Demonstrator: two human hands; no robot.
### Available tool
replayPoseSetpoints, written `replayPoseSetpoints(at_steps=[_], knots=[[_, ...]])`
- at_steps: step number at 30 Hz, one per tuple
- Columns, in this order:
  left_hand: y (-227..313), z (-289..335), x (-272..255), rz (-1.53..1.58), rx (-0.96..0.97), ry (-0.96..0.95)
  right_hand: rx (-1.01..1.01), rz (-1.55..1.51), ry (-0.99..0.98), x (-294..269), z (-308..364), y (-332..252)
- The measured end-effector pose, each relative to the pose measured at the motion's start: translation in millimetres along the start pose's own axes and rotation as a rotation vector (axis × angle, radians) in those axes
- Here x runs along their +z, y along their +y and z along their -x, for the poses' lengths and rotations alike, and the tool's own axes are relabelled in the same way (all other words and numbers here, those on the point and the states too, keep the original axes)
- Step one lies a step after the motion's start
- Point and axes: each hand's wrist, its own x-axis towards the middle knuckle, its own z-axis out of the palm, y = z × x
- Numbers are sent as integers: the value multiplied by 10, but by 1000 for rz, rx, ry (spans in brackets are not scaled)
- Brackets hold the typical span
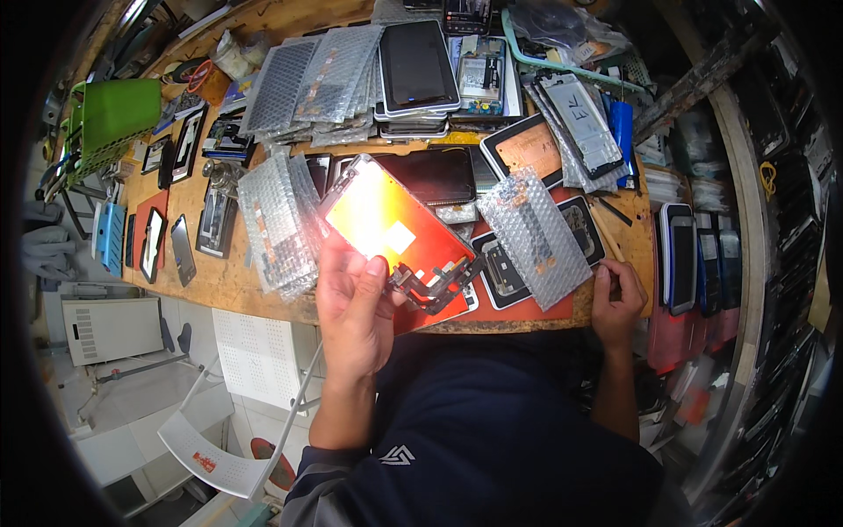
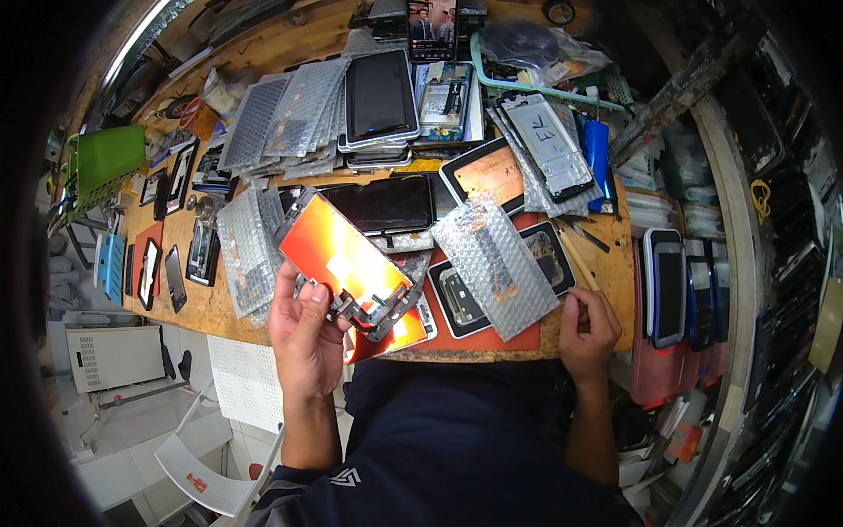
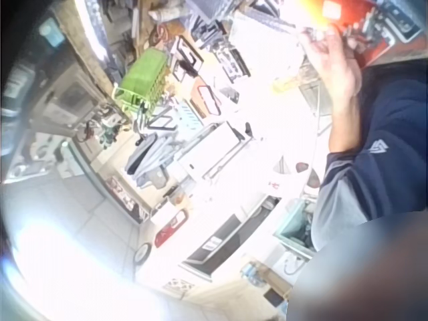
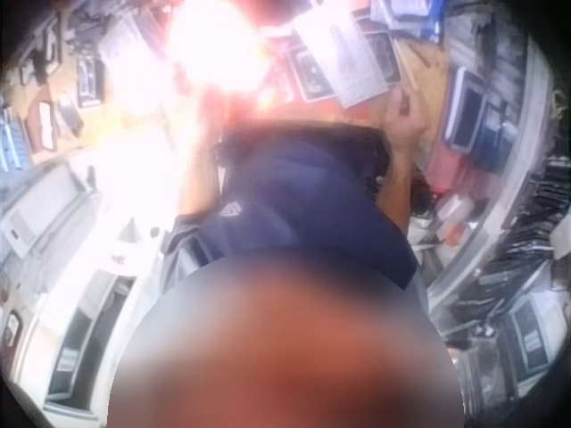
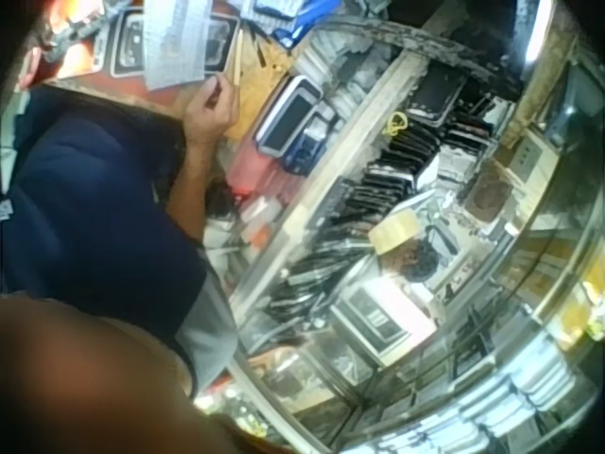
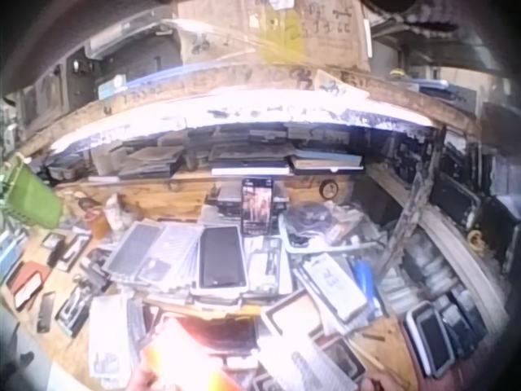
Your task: The person picks up and inspects several smartphones and electronic components on a cluttered workbench, turning them over to view both sides and handling bubble-wrapped items. The person places some items back on the table and reaches for more from a shelf.
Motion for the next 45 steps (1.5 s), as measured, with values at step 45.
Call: replayPoseSetpoints(at_steps=[45], knots=[[-317,-339,-358,956,-335,-747,17,11,6,23,28,9]])
